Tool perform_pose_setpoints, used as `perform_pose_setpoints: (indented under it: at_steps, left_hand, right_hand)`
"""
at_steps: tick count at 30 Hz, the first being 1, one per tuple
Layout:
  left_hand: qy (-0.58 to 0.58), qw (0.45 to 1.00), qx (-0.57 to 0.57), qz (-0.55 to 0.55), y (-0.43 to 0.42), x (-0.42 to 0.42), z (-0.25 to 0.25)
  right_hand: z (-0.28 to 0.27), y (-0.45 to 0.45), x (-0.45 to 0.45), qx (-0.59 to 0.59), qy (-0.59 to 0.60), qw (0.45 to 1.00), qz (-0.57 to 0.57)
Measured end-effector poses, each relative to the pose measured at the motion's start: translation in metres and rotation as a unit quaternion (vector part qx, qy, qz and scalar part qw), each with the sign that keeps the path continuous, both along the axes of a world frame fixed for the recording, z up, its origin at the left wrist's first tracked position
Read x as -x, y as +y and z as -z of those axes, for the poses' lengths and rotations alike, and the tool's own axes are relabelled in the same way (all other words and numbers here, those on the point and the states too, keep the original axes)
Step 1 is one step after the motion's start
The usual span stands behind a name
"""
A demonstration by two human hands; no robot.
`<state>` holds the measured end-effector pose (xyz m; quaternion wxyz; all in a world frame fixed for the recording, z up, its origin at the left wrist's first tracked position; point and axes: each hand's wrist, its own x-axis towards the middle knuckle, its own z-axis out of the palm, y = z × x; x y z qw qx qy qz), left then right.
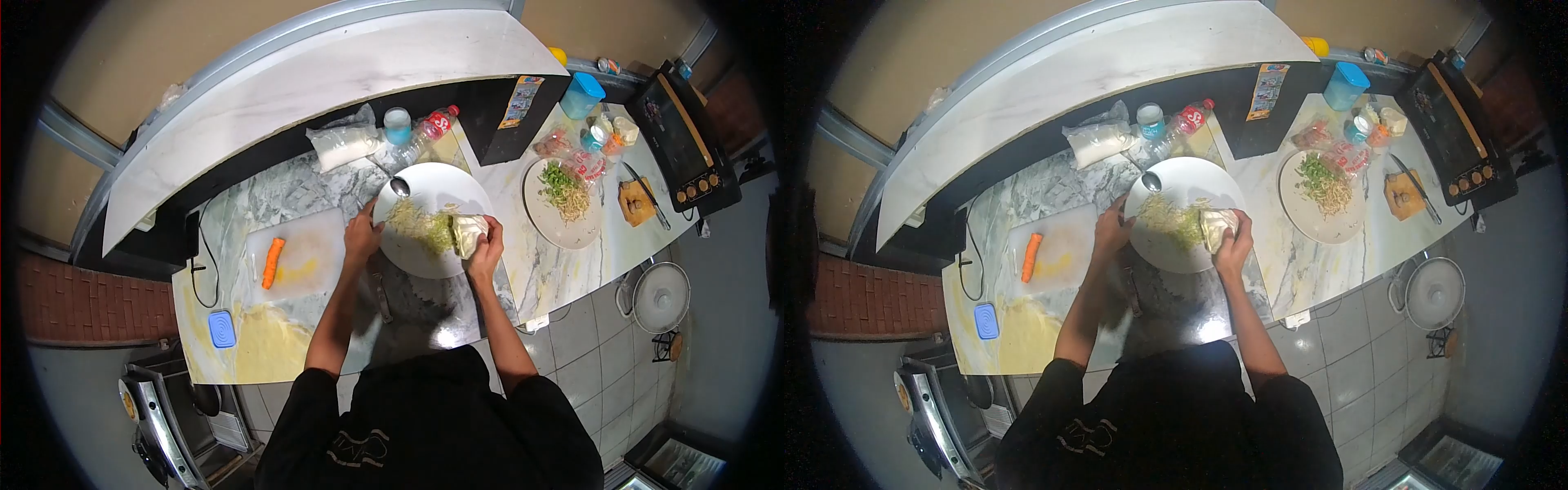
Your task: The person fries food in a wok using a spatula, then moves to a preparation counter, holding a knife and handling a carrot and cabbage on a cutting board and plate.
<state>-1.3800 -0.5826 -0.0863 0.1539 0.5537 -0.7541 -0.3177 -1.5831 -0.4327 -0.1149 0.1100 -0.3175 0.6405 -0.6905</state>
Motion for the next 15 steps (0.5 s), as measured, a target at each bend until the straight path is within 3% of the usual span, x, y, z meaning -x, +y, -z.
perform_pose_setpoints:
  at_steps: [6, 15]
  left_hand:
    - [-0.050, 0.998, 0.016, -0.041, -0.014, -0.018, -0.007]
    - [-0.013, 0.997, 0.033, -0.063, -0.022, -0.033, 0.002]
  right_hand:
    - [0.003, -0.019, -0.026, -0.011, 0.012, 1.000, -0.011]
    - [0.004, -0.023, -0.043, -0.018, -0.005, 0.999, -0.027]
